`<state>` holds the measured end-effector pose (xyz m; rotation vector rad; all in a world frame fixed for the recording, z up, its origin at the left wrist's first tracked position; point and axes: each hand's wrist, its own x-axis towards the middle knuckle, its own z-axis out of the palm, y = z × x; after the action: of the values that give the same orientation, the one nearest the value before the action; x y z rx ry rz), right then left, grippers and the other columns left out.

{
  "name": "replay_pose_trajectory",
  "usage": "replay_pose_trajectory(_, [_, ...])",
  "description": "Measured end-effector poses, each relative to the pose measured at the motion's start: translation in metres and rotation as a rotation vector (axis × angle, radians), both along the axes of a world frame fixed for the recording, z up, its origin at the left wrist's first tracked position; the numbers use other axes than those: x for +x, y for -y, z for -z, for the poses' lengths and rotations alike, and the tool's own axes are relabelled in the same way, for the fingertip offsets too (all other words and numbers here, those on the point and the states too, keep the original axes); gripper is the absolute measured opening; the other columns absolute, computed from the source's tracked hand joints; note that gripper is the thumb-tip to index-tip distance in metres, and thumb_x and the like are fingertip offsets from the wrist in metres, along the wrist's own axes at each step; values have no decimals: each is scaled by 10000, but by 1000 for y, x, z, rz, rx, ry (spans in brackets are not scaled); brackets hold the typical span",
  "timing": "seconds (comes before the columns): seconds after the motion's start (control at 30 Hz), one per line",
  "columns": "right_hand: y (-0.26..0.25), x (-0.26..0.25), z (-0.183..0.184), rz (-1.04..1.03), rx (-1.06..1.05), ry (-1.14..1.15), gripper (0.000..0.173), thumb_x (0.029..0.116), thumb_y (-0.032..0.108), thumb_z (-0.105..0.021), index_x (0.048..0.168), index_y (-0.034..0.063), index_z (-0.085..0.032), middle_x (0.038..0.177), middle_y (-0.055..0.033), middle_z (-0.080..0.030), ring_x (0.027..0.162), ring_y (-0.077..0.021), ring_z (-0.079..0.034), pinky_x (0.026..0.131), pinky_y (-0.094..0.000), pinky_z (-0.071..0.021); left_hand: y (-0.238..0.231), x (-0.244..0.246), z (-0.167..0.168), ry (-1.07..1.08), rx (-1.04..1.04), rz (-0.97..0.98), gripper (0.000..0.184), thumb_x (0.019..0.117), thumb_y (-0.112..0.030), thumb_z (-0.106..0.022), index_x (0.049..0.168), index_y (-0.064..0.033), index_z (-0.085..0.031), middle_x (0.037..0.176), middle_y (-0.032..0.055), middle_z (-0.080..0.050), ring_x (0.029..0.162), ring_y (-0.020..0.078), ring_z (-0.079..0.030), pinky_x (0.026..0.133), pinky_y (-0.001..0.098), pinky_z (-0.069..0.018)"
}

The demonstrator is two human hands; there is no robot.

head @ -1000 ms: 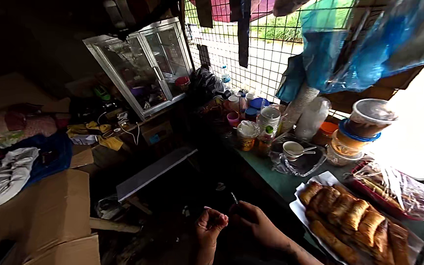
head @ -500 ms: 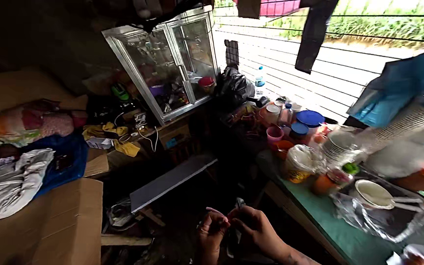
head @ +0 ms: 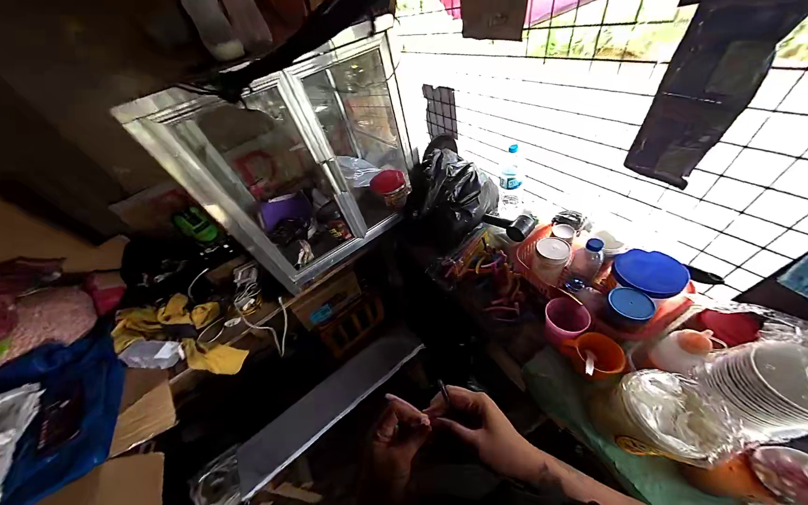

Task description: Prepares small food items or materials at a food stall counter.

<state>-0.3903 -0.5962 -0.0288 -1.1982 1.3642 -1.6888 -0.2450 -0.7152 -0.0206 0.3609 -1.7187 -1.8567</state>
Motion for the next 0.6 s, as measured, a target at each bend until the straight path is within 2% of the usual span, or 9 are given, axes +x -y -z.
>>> replay_pose_trajectory(0.13, [-6, -32, 4, 67, 53, 181, 125, 968, 80, -653, 1017, 0, -734, 1014, -5, -688, 914, -7, -639, 836, -186, -544, 23, -53, 7, 2, -17, 266, 154, 943, -68, -680, 945, -220, -706, 911, -123, -689, 894, -20, -646, 839, 195, -552])
replay_pose_trajectory(0.23, [-10, -50, 8, 191, 41, 191, 109, 966, 85, -660, 999, 10, -731, 1000, 8, -679, 886, -1, -626, 807, -182, -538, 40, -94, 10, 46, 5, 463, 126, 939, -76, -686, 928, -201, -699, 903, -112, -681, 882, -13, -640, 835, 200, -547])
replay_pose_trajectory(0.3, [-12, -58, 11, 371, 87, 92, 123, 963, 100, -663, 1006, 5, -728, 991, -14, -679, 877, -8, -635, 791, -176, -545, 48, -123, 11, 100, -5, 549, 131, 929, -25, -669, 938, -154, -693, 899, -102, -698, 866, -5, -658, 828, 214, -561])
replay_pose_trajectory(0.4, [-7, -64, 13, 758, 216, -143, 163, 943, 129, -656, 978, -21, -711, 916, -90, -673, 822, -68, -631, 757, -200, -528, 50, -168, 13, 185, -37, 598, 152, 927, 51, -622, 1054, -26, -657, 935, -58, -707, 855, 23, -678, 809, 236, -589])
replay_pose_trajectory(0.5, [1, -74, 4, 976, 278, -29, 165, 967, 115, -592, 1027, -24, -658, 855, -44, -647, 733, -17, -585, 688, -183, -494, 51, -213, 8, 243, -5, 725, 133, 944, 25, -636, 1071, 1, -668, 942, -23, -724, 860, 52, -695, 811, 247, -597])
replay_pose_trajectory(0.6, [6, -82, -10, 1151, 306, 61, 157, 977, 98, -578, 1053, -24, -644, 841, -25, -630, 717, 0, -566, 674, -171, -479, 50, -251, 0, 276, -16, 912, 119, 968, 9, -618, 1075, -12, -664, 926, -29, -720, 843, 51, -694, 802, 245, -597])
